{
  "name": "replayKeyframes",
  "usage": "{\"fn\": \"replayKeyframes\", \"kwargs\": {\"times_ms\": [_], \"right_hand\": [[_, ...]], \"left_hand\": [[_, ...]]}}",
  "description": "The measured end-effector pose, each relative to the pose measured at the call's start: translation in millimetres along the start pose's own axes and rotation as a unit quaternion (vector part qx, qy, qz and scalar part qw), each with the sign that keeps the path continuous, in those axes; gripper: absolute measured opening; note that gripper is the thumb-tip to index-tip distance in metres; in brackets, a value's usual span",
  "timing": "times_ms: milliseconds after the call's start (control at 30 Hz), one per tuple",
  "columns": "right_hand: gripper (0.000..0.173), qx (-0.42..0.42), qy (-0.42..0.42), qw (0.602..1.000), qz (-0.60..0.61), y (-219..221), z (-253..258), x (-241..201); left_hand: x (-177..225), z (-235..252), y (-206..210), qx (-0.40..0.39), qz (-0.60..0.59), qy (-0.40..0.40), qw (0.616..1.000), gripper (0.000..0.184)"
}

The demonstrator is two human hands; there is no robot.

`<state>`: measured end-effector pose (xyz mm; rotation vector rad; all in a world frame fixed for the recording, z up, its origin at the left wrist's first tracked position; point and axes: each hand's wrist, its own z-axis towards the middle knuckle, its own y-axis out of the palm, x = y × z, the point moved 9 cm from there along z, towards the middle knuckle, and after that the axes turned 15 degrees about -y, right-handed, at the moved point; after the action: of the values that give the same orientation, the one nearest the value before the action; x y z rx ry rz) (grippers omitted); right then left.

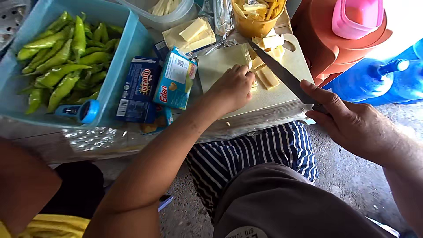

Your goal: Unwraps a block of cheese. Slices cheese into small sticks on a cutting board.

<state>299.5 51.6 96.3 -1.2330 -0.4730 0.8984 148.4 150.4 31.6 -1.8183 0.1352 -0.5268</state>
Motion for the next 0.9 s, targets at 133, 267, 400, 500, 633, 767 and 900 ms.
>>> {"fn": "replayKeyframes", "kwargs": {"times_ms": [133, 267, 400, 500, 633, 767, 900], "right_hand": [[0.052, 0.005, -0.001, 1.0, 0.014, 3.8, -0.2, 1.1], [0.054, 0.021, -0.006, 0.997, 0.079, 9.4, 1.0, 3.6], [0.056, 0.018, 0.051, 0.927, 0.372, 33.4, 0.1, 8.9], [0.057, -0.011, 0.097, 0.812, 0.575, 62.0, 2.9, 1.2], [0.055, -0.016, 0.126, 0.738, 0.663, 88.1, 6.7, -0.3], [0.054, -0.004, 0.127, 0.722, 0.68, 96.4, 10.5, 3.4], [0.053, 0.011, 0.128, 0.728, 0.673, 100.1, 12.9, 7.2]], "left_hand": [[6.2, -5.9, 4.4, -0.008, 0.018, -0.026, 0.999, 0.023], [-0.9, -13.8, 0.3, 0.017, -0.16, -0.016, 0.987, 0.025], [-29.1, -19.0, 14.9, -0.039, -0.746, -0.051, 0.663, 0.033], [-24.5, -25.4, 29.5, -0.036, -0.906, -0.09, 0.411, 0.044], [-14.8, -27.4, 30.5, -0.024, -0.926, -0.081, 0.367, 0.054], [-20.7, -26.2, 29.9, 0.008, -0.917, -0.099, 0.387, 0.023], [-26.7, -30.1, 25.9, 0.024, -0.884, -0.147, 0.444, 0.017]]}}
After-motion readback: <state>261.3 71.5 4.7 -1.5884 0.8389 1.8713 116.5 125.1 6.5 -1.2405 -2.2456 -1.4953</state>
